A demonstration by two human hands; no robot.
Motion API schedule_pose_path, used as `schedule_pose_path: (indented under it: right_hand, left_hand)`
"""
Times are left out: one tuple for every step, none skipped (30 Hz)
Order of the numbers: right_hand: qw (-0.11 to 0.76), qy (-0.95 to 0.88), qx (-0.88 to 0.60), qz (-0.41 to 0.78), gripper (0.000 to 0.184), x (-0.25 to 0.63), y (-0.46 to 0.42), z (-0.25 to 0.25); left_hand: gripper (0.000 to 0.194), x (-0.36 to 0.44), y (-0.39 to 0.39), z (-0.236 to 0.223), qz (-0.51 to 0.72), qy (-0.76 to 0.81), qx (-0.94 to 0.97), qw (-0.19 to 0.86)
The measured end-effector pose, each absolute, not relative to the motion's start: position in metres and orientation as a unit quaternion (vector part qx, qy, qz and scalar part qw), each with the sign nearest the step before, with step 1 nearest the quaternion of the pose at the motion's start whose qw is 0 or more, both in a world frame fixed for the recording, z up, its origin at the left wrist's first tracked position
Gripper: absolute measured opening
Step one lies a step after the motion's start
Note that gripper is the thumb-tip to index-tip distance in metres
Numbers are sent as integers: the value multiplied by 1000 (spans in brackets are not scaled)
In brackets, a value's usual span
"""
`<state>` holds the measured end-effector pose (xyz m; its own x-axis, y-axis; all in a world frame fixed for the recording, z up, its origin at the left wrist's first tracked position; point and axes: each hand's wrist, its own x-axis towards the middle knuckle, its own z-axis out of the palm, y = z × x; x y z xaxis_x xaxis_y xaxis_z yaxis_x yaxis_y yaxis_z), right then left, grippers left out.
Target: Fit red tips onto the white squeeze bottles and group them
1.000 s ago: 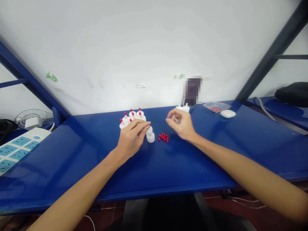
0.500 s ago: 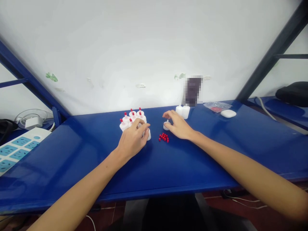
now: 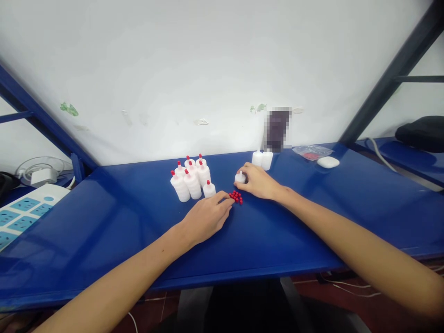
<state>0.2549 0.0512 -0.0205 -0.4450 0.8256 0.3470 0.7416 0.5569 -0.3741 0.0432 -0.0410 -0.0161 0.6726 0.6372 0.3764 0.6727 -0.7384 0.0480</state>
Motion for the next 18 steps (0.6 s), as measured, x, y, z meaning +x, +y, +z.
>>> schedule_pose_path:
  right_hand:
    - [255, -849, -457, 78, 24, 255, 52, -21]
    - [260, -849, -453, 76, 25, 255, 52, -21]
    - [264, -848, -454, 76, 24, 254, 52, -21]
    - [268, -845, -457, 76, 23, 254, 52, -21]
    - [273, -841, -461, 77, 22, 254, 51, -20]
    - [281, -836, -465, 82, 21, 254, 51, -19]
    - [290, -830, -467, 89, 20, 253, 50, -18]
    - [302, -825, -467, 97, 19, 253, 49, -17]
    - [314, -821, -465, 104, 20, 252, 48, -16]
    - [327, -819, -460, 108, 21, 252, 47, -15]
    - [337, -819, -452, 107, 21, 252, 46, -14]
    - [345, -821, -442, 103, 22, 251, 46, -14]
    - [353, -824, -432, 98, 22, 250, 46, -14]
    - [360, -827, -423, 92, 22, 250, 46, -14]
    - [366, -828, -415, 86, 22, 249, 46, -14]
    - [372, -828, -410, 83, 23, 249, 46, -15]
    - [378, -827, -408, 80, 24, 248, 46, -16]
    - [382, -826, -407, 78, 25, 248, 46, -16]
  left_hand:
    - [26, 44, -41, -16, -183, -364, -912, 41]
    - [26, 44, -40, -16, -181, -368, -911, 36]
    - [27, 44, -40, -16, -181, -371, -910, 31]
    - [27, 44, -39, -15, -182, -372, -910, 25]
    - [27, 43, -39, -15, -184, -371, -910, 18]
    - [27, 43, -38, -15, -184, -370, -910, 9]
    - [27, 43, -38, -14, -186, -369, -911, -2]
    - [27, 44, -38, -14, -188, -365, -912, -15]
    - [26, 44, -38, -14, -191, -361, -912, -30]
    - [25, 44, -39, -15, -197, -358, -911, -46]
    - [24, 45, -39, -15, -204, -357, -910, -62]
    - [24, 46, -39, -15, -210, -357, -907, -77]
    - [24, 47, -39, -15, -214, -360, -904, -88]
    - [26, 49, -39, -15, -214, -365, -901, -96]
    - [28, 50, -38, -15, -211, -369, -900, -99]
    - [30, 51, -38, -15, -204, -371, -900, -99]
    - [32, 52, -38, -14, -195, -372, -902, -97]
    - [33, 53, -38, -14, -185, -371, -905, -94]
